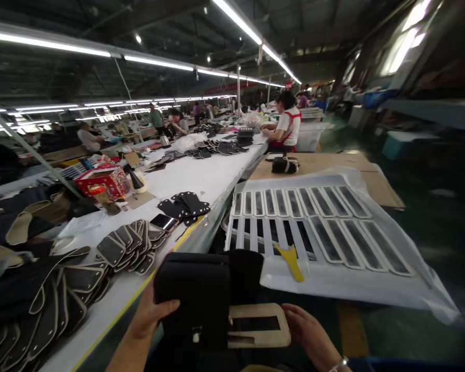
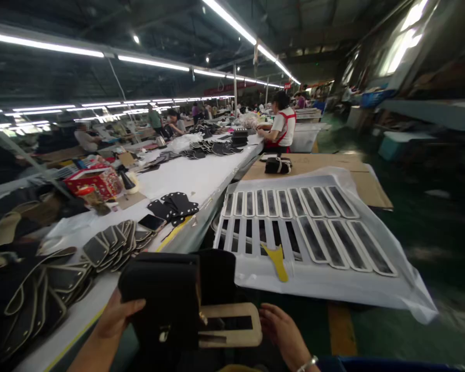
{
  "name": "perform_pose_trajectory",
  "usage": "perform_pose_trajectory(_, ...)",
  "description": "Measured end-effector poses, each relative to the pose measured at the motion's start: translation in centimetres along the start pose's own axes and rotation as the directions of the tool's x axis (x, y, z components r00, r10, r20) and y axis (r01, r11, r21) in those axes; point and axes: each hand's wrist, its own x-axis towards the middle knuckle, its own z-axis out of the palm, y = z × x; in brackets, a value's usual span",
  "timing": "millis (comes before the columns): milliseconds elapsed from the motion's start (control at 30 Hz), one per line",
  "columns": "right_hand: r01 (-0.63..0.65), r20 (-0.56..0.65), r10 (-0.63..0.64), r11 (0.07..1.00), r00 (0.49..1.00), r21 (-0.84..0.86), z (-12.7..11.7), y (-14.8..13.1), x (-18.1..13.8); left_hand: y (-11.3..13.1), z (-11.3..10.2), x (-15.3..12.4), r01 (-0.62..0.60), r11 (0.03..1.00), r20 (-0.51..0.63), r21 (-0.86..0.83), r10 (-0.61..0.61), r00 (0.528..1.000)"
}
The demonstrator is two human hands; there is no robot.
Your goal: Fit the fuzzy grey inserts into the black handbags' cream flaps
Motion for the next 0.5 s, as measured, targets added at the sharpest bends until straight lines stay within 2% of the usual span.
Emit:
perform_pose_trajectory(33,0.032,-0.135,-0.033,0.999,0.990,-0.011,-0.6,-1.0,-0.3,-0.9,-1.4,0.2,0.047,0.997,-0.096,-0.055,-0.052,0.994)
perform_pose_trajectory(67,0.096,-0.270,-0.110,0.993,0.956,-0.066,-0.8,-2.2,-0.6,-1.8,-2.6,0.2,0.087,0.991,-0.171,-0.102,-0.103,0.980)
perform_pose_trajectory(100,0.181,-0.319,-0.229,0.968,0.920,-0.172,-0.6,-3.7,-1.1,-2.9,-3.7,0.1,0.118,0.983,-0.232,-0.141,-0.149,0.961)
perform_pose_trajectory(133,0.263,-0.301,-0.350,0.920,0.887,-0.292,0.2,-5.2,-1.6,-3.8,-4.6,-0.1,0.144,0.975,-0.280,-0.167,-0.187,0.942)
perform_pose_trajectory(167,0.350,-0.232,-0.462,0.848,0.856,-0.397,1.4,-6.7,-2.1,-4.6,-5.3,-0.3,0.165,0.969,-0.309,-0.186,-0.217,0.926)
perform_pose_trajectory(200,0.446,-0.086,-0.543,0.760,0.835,-0.472,3.2,-8.1,-2.5,-5.3,-5.8,-0.6,0.179,0.964,-0.327,-0.198,-0.237,0.915)
perform_pose_trajectory(233,0.537,0.106,-0.572,0.669,0.813,-0.514,5.3,-9.2,-2.9,-5.7,-6.2,-0.9,0.186,0.961,-0.335,-0.206,-0.248,0.909)
perform_pose_trajectory(267,0.618,0.316,-0.540,0.584,0.780,-0.527,7.6,-9.9,-3.0,-5.9,-6.3,-1.2,0.187,0.959,-0.333,-0.212,-0.250,0.909)
perform_pose_trajectory(300,0.666,0.463,-0.478,0.524,0.746,-0.532,10.0,-10.3,-2.9,-5.9,-6.4,-1.5,0.180,0.960,-0.327,-0.214,-0.244,0.913)
perform_pose_trajectory(400,0.694,0.680,-0.240,0.479,0.692,-0.537,16.4,-9.8,-1.8,-5.0,-6.2,-2.2,0.137,0.969,-0.311,-0.207,-0.198,0.929)
perform_pose_trajectory(500,0.726,0.786,-0.132,0.499,0.604,-0.473,20.6,-8.2,-0.8,-3.4,-7.0,-3.1,0.094,0.979,-0.340,-0.183,-0.153,0.928)
